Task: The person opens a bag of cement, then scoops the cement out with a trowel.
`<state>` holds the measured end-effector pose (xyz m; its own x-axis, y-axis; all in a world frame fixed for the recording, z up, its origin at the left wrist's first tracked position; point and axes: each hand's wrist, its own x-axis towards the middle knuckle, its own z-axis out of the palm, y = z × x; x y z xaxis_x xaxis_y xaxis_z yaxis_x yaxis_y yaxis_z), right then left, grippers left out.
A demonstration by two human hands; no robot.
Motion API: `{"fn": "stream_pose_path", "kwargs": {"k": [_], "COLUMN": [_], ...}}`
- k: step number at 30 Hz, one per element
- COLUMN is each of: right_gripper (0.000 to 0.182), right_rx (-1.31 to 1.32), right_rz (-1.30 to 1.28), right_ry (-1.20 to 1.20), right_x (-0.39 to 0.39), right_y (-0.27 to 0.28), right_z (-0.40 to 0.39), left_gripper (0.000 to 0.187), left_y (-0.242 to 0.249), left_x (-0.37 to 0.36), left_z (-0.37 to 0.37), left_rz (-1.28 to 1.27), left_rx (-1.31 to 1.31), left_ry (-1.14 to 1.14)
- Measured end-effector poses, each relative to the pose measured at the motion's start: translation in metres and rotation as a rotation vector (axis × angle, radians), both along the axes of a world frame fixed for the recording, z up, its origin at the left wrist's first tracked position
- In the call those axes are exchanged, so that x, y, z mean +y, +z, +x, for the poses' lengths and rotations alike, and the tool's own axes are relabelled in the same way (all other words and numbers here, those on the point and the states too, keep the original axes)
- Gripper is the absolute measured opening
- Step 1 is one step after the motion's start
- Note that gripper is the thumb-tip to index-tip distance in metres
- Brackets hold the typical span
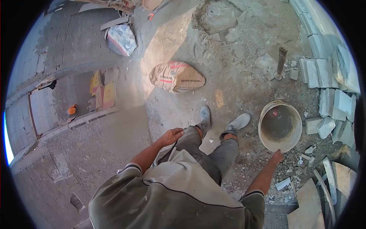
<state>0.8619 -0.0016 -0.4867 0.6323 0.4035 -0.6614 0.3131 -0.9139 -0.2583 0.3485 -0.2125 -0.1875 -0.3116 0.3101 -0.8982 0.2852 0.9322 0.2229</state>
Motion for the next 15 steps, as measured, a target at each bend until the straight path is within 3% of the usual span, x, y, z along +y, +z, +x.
{"fn": "stream_pose_path", "kwargs": {"k": [3, 5, 10, 12, 15], "right_gripper": [0.062, 0.059, 0.048, 0.043, 0.041], "right_rx": [-0.254, -0.242, -0.193, 0.266, 0.313], "right_rz": [-0.074, 0.039, 0.187, 0.022, 0.013], "right_ry": [0.271, 0.383, 0.810, 0.800, 0.880], "right_x": [0.025, 0.027, 0.042, 0.053, 0.056], "right_y": [0.061, 0.081, 0.065, 0.078, 0.096], "right_z": [-0.034, -0.049, -0.076, -0.106, -0.168], "left_gripper": [0.056, 0.055, 0.057, 0.056, 0.054], "left_y": [-0.006, -0.018, -0.034, -0.047, -0.067], "left_x": [-0.004, -0.022, -0.071, -0.096, -0.130], "left_z": [0.009, 0.006, -0.005, -0.014, -0.033], "left_rz": [0.079, 0.085, 0.138, 0.178, 0.155], "left_rx": [-0.028, -0.043, 0.101, 0.158, 0.207], "left_ry": [0.050, 0.091, 0.219, 0.277, 0.320]}}
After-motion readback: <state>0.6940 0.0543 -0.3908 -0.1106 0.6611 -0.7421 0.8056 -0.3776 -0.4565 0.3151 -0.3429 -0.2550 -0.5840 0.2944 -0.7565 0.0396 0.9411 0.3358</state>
